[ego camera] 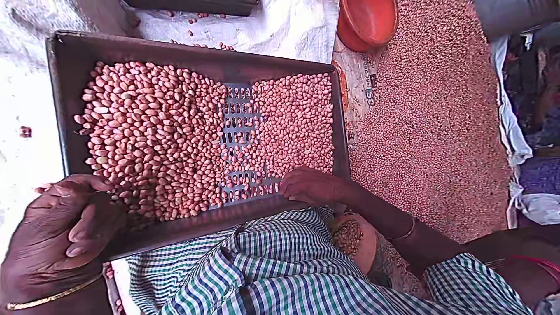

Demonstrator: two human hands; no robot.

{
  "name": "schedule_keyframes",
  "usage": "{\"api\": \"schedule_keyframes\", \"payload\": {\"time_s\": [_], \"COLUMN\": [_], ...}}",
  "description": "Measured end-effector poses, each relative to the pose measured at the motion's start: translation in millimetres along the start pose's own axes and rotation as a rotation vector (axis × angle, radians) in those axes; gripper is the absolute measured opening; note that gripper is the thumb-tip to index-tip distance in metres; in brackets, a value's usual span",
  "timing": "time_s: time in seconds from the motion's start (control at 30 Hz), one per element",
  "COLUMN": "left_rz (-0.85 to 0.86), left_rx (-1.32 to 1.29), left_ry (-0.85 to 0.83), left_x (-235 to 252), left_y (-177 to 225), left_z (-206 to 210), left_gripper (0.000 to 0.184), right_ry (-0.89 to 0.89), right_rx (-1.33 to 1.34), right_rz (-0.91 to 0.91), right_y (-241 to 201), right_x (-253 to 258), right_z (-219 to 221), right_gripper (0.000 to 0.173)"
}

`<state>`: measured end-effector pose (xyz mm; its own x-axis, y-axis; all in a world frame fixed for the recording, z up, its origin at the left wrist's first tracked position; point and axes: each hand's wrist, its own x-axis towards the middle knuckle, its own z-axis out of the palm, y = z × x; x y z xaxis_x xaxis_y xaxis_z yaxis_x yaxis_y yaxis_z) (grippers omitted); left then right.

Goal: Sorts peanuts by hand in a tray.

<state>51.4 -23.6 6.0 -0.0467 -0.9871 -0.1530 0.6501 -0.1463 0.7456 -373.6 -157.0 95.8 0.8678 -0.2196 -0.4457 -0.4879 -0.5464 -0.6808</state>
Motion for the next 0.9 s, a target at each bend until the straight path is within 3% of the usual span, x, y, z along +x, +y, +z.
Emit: {"api": "schedule_keyframes", "payload": {"time_s": [0.07, 0.13, 0.23, 0.3, 0.43, 0.53, 0.6, 0.67, 0.8, 0.9], "left_rz": [0.021, 0.065, 0.131, 0.16, 0.297, 0.596, 0.821, 0.926, 0.778, 0.61], "left_rx": [-0.023, -0.077, -0.148, -0.145, -0.276, -0.212, 0.041, 0.277, 0.407, 0.492], "left_ry": [0.004, -0.03, 0.004, 0.108, 0.083, 0.291, 0.522, 0.586, 0.52, 0.366], "left_x": [1.7, 2.2, 3.7, 3.6, 0.2, 1.9, 5.9, 4.4, 2.7, 3.0], "left_y": [3.6, 2.4, 7.4, 12.5, 11.1, 6.7, 1.6, -5.8, -8.5, -4.4], "left_z": [14.2, 17.7, 39.1, 62.5, 70.9, 81.1, 90.3, 90.9, 93.1, 90.8], "left_gripper": [0.025, 0.026, 0.032, 0.038, 0.039, 0.052, 0.052, 0.042, 0.037, 0.021], "right_ry": [-0.002, 0.188, 0.6, 0.69, 0.491, 0.322, 0.238, 0.127, -0.283, -0.446], "right_rx": [-0.111, -0.239, -0.267, -0.147, -0.119, -0.094, -0.072, -0.041, -0.199, -0.163], "right_rz": [0.104, 0.15, -0.009, -0.22, -0.818, -1.146, -1.121, -0.962, -0.486, -0.348], "right_y": [3.7, 5.0, 3.3, 0.3, -23.6, -69.8, -90.6, -99.4, -102.2, -84.5], "right_x": [-26.5, -46.1, -23.7, 25.1, 156.6, 237.2, 256.6, 252.2, 216.3, 179.6], "right_z": [-24.7, -48.4, -54.5, -37.5, -4.3, 13.3, 23.2, 23.3, -3.6, -40.7], "right_gripper": [0.015, 0.011, 0.016, 0.022, 0.027, 0.027, 0.023, 0.025, 0.015, 0.011]}}
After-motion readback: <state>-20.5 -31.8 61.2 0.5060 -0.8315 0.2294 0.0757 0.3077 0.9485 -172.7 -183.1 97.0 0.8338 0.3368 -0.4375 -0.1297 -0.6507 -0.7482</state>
